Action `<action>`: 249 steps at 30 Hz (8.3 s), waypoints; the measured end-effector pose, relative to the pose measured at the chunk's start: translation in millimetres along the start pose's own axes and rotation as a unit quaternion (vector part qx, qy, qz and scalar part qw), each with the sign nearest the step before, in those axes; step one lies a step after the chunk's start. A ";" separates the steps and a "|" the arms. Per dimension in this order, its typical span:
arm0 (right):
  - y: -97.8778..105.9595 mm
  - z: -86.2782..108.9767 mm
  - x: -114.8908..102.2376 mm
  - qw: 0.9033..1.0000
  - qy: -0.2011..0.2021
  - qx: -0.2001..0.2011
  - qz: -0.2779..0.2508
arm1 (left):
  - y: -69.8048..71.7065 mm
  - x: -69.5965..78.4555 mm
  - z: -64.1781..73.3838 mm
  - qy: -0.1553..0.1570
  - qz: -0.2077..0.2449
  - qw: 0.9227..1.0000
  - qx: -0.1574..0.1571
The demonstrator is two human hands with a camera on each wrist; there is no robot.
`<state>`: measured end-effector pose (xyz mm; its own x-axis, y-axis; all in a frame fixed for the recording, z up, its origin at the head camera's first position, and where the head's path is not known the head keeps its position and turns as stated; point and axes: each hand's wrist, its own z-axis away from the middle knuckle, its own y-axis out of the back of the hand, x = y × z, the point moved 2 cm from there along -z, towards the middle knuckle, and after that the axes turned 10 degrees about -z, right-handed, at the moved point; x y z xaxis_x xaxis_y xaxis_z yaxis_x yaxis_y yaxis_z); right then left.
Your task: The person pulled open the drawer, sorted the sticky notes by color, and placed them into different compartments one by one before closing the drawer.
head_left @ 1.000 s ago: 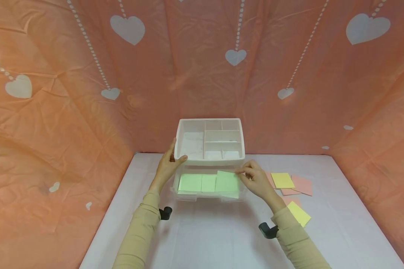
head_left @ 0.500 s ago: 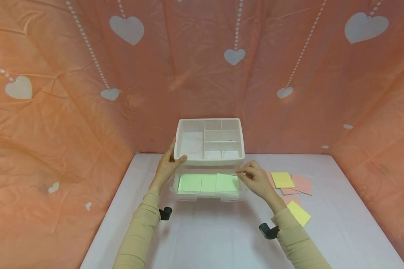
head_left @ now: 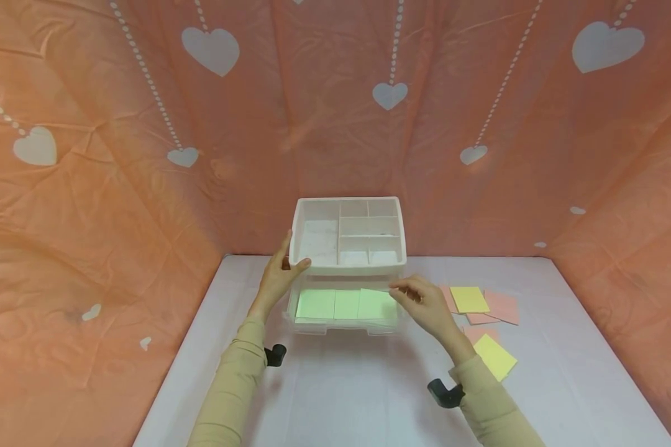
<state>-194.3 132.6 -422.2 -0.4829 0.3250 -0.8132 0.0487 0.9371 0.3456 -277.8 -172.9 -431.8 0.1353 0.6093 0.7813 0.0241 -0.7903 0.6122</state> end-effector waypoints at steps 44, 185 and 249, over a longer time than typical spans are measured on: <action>-90.3 73.8 -2.8 0.953 -0.168 -0.072 -0.241 | 0.3 2.5 1.7 0.003 -0.001 1.000 0.004; -100.5 40.9 59.0 0.816 -0.355 -0.075 -0.449 | -0.4 0.6 2.9 0.002 -0.009 1.000 0.000; -93.5 60.5 26.4 0.805 -0.411 -0.025 -0.427 | 0.7 2.5 3.3 0.004 0.007 1.000 0.006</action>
<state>-158.7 61.3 -504.4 0.4215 -0.4416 -0.7920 -0.0398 0.8636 -0.5027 -274.2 -172.1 -429.8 0.1272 0.5980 0.7913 0.0337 -0.8000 0.5991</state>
